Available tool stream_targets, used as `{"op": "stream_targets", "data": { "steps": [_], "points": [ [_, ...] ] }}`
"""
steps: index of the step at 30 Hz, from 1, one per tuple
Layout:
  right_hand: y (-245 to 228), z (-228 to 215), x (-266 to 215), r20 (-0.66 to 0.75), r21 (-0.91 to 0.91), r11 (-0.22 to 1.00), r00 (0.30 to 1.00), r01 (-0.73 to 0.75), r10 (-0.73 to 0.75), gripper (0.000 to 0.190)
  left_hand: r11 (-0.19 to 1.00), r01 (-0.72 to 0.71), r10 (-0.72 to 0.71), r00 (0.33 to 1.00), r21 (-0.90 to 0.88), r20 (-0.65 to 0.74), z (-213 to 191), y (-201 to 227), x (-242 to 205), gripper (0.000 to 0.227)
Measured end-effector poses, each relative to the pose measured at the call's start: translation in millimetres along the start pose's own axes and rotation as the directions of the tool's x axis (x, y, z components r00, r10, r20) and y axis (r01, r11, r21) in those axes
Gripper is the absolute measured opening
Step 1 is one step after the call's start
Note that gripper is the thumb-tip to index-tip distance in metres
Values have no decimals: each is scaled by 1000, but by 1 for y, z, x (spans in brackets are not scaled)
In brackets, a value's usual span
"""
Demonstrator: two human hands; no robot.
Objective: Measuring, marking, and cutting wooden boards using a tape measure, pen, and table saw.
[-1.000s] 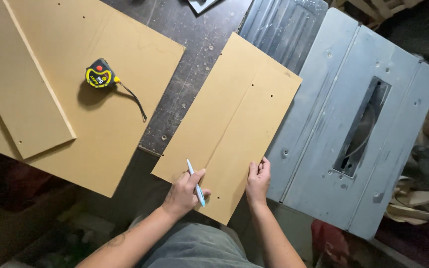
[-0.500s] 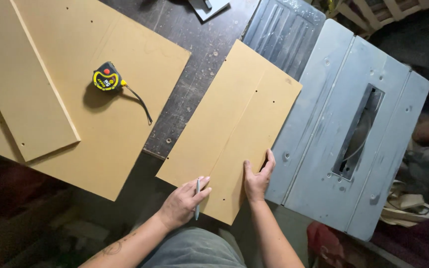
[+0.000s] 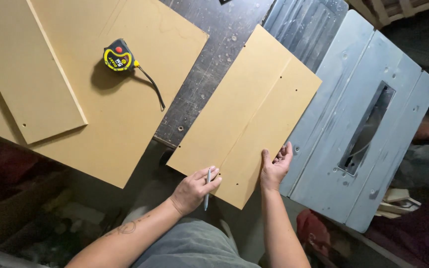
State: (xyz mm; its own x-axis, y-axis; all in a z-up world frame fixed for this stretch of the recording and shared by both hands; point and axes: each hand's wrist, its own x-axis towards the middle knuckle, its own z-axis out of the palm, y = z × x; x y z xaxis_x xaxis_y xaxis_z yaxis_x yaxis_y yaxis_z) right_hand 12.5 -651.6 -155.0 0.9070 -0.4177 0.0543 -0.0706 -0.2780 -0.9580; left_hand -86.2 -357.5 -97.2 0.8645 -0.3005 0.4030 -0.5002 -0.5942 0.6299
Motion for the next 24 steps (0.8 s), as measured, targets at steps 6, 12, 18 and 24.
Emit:
{"op": "stream_targets", "data": {
  "steps": [6,12,18,24],
  "points": [
    [-10,1,4,14,3,998,998,-56,56,84,995,-5,5,1000,-99,2,20,-20,-18,46],
    [3,-5,5,18,-20,999,999,-48,48,84,994,-12,11,1000,-112,-8,16,-21,-20,46],
    [-1,-6,4,32,-70,997,999,-27,29,85,982,-2,-8,999,-187,-51,13,-16,-18,39],
    [8,-8,10,19,-92,994,998,-61,63,87,990,8,-16,998,-143,-60,13,-20,-15,40]
  ]
}}
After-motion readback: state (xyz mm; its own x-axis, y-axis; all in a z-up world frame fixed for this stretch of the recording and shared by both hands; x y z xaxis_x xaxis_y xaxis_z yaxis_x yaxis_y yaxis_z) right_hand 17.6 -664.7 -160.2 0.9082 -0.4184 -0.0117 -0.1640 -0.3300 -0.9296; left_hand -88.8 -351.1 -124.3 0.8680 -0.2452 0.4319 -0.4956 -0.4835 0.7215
